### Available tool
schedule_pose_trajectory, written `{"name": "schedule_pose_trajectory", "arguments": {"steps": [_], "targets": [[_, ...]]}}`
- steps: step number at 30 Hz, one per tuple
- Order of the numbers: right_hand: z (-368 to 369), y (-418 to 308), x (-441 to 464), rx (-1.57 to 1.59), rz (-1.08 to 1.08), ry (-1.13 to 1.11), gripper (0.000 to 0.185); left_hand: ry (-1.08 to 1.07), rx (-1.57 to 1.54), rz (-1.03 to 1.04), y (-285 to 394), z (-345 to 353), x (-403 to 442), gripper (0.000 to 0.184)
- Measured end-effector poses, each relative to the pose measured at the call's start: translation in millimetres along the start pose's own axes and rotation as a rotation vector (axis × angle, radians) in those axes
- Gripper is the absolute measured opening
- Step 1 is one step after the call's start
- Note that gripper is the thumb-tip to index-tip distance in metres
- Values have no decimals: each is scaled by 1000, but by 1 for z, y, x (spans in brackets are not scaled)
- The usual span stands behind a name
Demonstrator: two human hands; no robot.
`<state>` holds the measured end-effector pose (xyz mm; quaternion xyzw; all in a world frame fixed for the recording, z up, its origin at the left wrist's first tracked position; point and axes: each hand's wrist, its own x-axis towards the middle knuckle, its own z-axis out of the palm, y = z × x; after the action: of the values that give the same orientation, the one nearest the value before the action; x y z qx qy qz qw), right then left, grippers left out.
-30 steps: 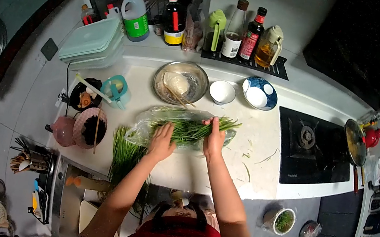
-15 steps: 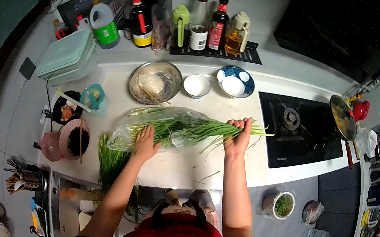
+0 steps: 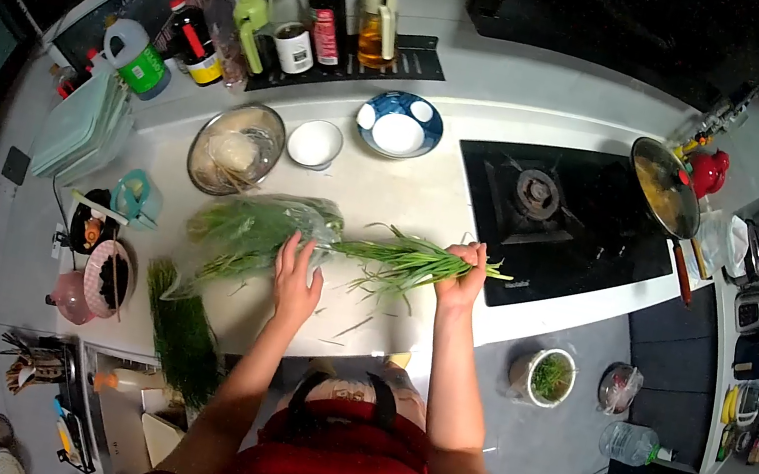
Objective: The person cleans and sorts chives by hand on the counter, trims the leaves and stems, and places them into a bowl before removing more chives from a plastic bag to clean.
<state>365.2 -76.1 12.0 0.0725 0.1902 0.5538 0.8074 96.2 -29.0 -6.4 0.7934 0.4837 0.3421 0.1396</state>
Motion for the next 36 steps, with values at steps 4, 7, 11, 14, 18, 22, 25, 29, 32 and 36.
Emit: {"name": "schedule_pose_trajectory", "arguments": {"steps": [4, 7, 11, 14, 18, 22, 25, 29, 32, 36], "targets": [[9, -44, 8, 99, 62, -10, 24, -138, 305, -47, -16, 26, 14, 61], [17, -69, 14, 85, 97, -16, 23, -101, 373, -115, -38, 28, 24, 59], [11, -101, 29, -1, 157, 32, 26, -84, 491, -244, -54, 36, 21, 61], [11, -119, 34, 39, 211, 23, 26, -58, 458, -379, -23, 26, 15, 69], [12, -128, 43, -335, 125, 144, 22, 126, 308, -355, 21, 33, 0, 72], [18, -95, 41, -955, -228, 336, 20, 151, 146, -217, 79, 46, 5, 60], [16, -85, 39, -1079, -296, 344, 22, -226, -64, -165, 79, 78, -3, 42], [13, -92, 37, -1016, -253, 383, 20, -122, 325, 163, 84, 117, 0, 27], [16, -98, 34, -1005, -239, 402, 20, -135, 477, 166, 50, 135, 7, 21], [18, -111, 31, -1197, -282, 350, 22, -230, 571, -73, 26, 113, 28, 13]]}}
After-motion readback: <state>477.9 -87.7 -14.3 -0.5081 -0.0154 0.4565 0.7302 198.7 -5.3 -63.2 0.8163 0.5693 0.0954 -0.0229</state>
